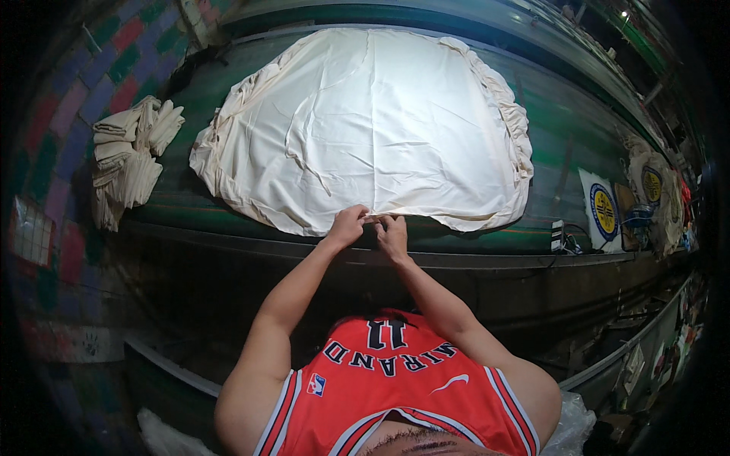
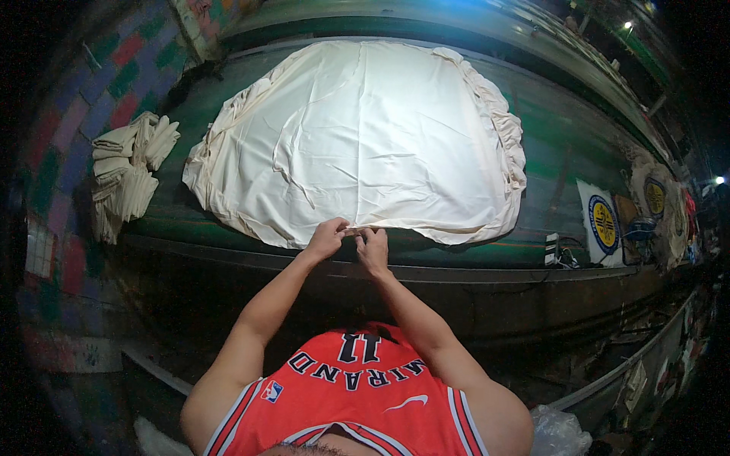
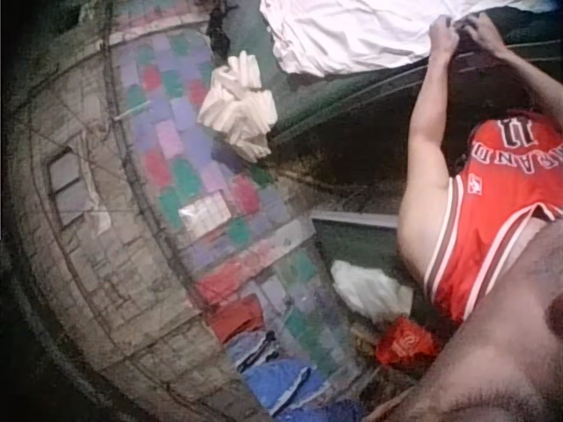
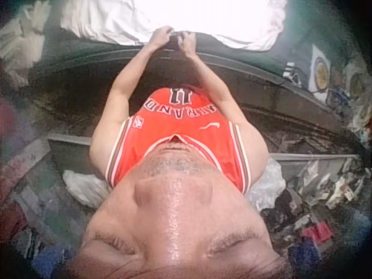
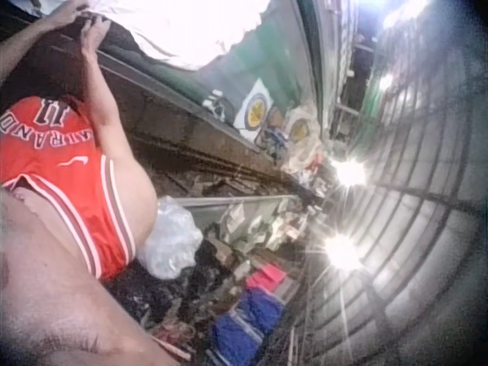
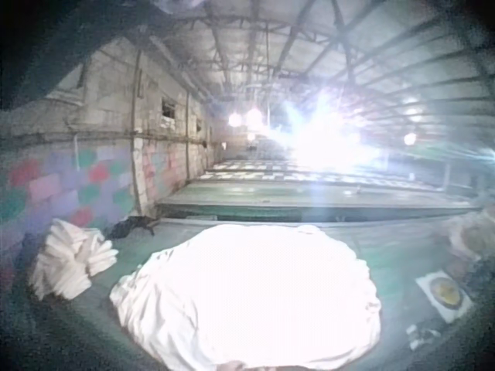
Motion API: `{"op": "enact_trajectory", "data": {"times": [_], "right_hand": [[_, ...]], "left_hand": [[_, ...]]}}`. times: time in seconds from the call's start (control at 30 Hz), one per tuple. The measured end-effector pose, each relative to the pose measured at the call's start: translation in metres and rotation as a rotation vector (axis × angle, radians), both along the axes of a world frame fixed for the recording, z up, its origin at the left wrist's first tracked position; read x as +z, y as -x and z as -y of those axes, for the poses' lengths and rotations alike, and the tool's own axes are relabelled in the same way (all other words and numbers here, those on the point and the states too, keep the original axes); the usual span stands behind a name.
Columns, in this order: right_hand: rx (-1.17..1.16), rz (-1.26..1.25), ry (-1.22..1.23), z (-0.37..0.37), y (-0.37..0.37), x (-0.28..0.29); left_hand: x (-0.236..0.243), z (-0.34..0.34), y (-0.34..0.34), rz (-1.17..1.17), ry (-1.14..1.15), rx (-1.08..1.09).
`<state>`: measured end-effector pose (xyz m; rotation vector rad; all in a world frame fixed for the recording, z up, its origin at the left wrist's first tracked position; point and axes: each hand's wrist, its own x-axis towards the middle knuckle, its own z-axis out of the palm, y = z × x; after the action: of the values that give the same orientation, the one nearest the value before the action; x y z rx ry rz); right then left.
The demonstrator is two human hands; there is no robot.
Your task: The person unfolds a large off-white fabric on a green table, smooths it out, and uses a long metal ruler to guide a straight cut through the fabric with a knife. The person then handles a white drawstring attached to the fabric.
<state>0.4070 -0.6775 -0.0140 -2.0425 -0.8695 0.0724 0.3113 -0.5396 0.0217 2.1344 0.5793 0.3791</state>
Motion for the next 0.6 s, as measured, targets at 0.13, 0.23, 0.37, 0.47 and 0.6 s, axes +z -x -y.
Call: {"op": "enact_trajectory", "data": {"times": [0.13, 0.23, 0.37, 0.47, 0.6], "right_hand": [[0.031, -0.093, -0.034, 0.013, 0.001, 0.008], [0.081, -0.088, -0.172, 0.022, 0.005, 0.015], [0.127, -0.248, -0.142, 0.026, 0.011, 0.026], [0.138, -0.425, -0.184, 0.023, 0.013, 0.034], [0.185, -0.703, -0.210, 0.023, 0.008, 0.041]], "left_hand": [[0.009, 0.007, 0.016, 0.249, -0.366, 0.178], [0.013, 0.024, 0.030, 0.043, -0.001, 0.093], [0.011, 0.041, 0.034, -0.078, 0.073, -0.104], [0.007, 0.047, 0.026, -0.031, 0.135, -0.036], [-0.002, 0.052, 0.025, -0.137, 0.198, -0.089]]}}
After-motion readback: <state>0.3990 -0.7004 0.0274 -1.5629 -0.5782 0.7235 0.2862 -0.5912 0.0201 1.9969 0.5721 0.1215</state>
